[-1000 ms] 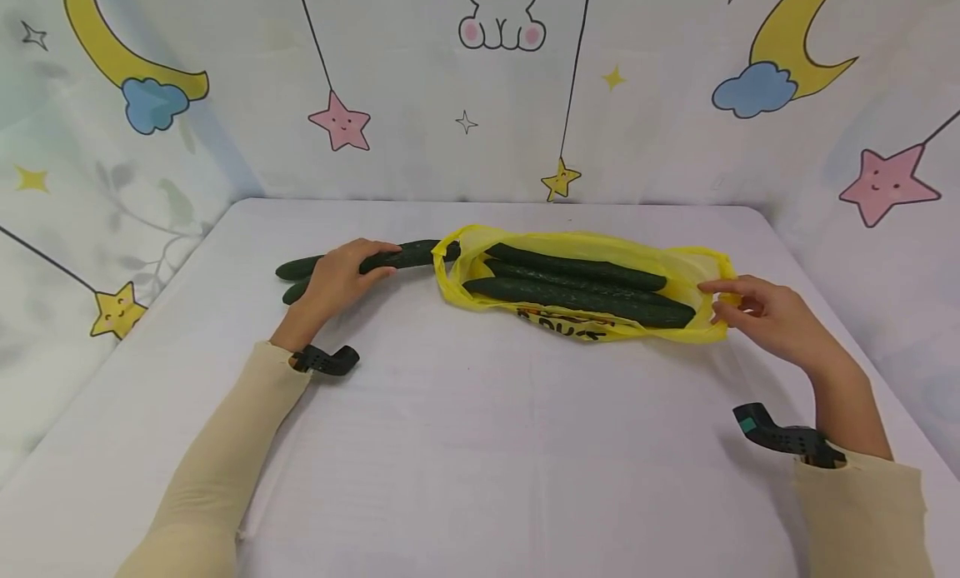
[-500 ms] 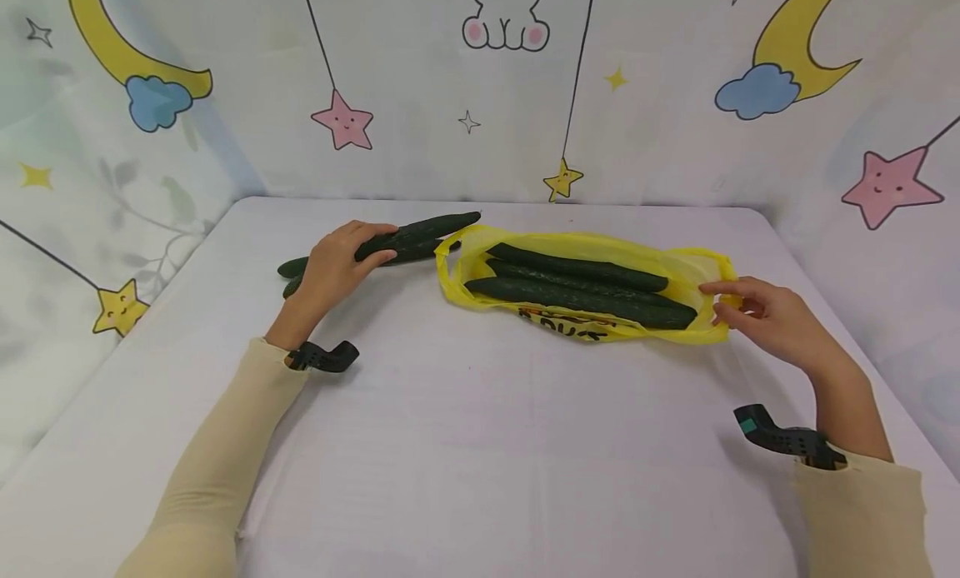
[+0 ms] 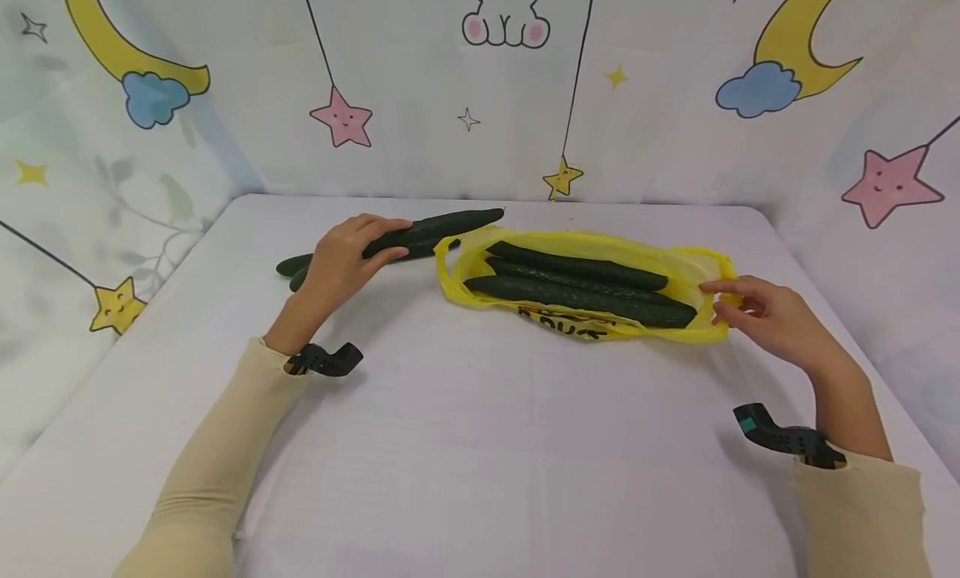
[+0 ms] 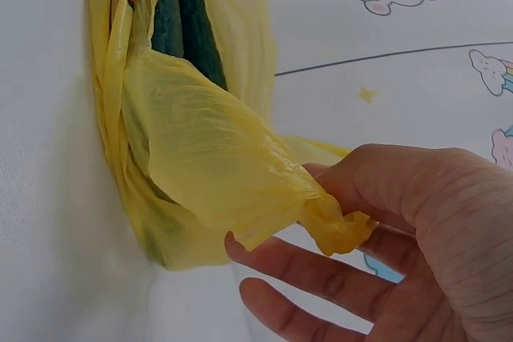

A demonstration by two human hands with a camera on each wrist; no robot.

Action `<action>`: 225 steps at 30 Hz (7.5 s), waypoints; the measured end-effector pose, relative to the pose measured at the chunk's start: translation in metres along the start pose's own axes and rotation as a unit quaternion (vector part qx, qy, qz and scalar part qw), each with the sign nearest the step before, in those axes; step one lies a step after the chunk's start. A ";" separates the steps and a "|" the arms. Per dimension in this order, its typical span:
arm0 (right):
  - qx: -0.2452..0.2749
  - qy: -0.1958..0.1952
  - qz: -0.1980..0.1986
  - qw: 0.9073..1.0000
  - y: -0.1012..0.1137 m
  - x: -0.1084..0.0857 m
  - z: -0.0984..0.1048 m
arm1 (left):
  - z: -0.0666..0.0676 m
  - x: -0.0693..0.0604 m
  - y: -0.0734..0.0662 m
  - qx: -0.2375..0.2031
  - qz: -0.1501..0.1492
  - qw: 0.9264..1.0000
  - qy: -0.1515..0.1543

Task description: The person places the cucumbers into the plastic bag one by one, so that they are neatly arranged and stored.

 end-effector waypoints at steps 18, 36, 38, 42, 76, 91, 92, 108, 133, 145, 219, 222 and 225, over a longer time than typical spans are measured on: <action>0.031 -0.003 0.036 0.999 0.001 -0.001 0.000 | -0.018 0.003 -0.027 0.012 -0.076 0.997 0.018; 0.021 -0.009 0.034 0.999 0.003 -0.001 -0.002 | -0.047 0.024 -0.055 0.017 -0.136 0.988 0.071; 0.020 -0.009 0.031 0.999 0.002 -0.001 -0.002 | -0.052 0.027 -0.058 0.020 -0.140 0.987 0.078; 0.019 -0.005 0.021 1.000 0.002 -0.001 -0.002 | -0.060 0.033 -0.064 0.026 -0.147 0.984 0.092; 0.016 0.004 0.004 1.000 0.002 -0.002 -0.001 | -0.137 0.072 -0.126 0.007 -0.199 0.965 0.168; 0.022 0.002 0.011 1.000 0.003 -0.003 0.000 | -0.160 0.082 -0.132 -0.030 -0.178 0.966 0.184; 0.023 0.003 0.012 1.000 0.003 -0.003 0.000 | -0.162 0.083 -0.131 -0.036 -0.174 0.966 0.187; 0.007 0.015 -0.005 1.000 0.005 -0.003 0.000 | -0.175 0.084 -0.117 -0.020 -0.139 0.966 0.216; 0.000 0.019 -0.006 1.000 0.004 -0.002 -0.001 | -0.145 0.067 -0.105 -0.018 -0.111 0.976 0.186; 0.009 0.022 -0.007 1.000 0.008 -0.002 -0.001 | -0.126 0.047 -0.088 -0.034 -0.095 0.983 0.156; 0.006 0.025 0.018 1.000 0.001 -0.001 -0.005 | -0.054 -0.032 0.088 0.077 0.250 0.950 0.171; 0.002 0.027 0.014 1.000 0.000 -0.002 -0.006 | -0.055 -0.033 0.088 0.075 0.247 0.952 0.165; -0.004 0.025 0.010 1.000 -0.001 -0.003 -0.006 | -0.055 -0.031 0.087 0.074 0.243 0.954 0.158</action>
Point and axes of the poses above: each hand's wrist, its own x-axis towards the middle knuckle, its own z-axis out of the back of the hand, y = z × x, the point moved 4 cm from there along x, towards the middle knuckle, and after that the axes turned 6 degrees about -x, right-handed, at the moved point
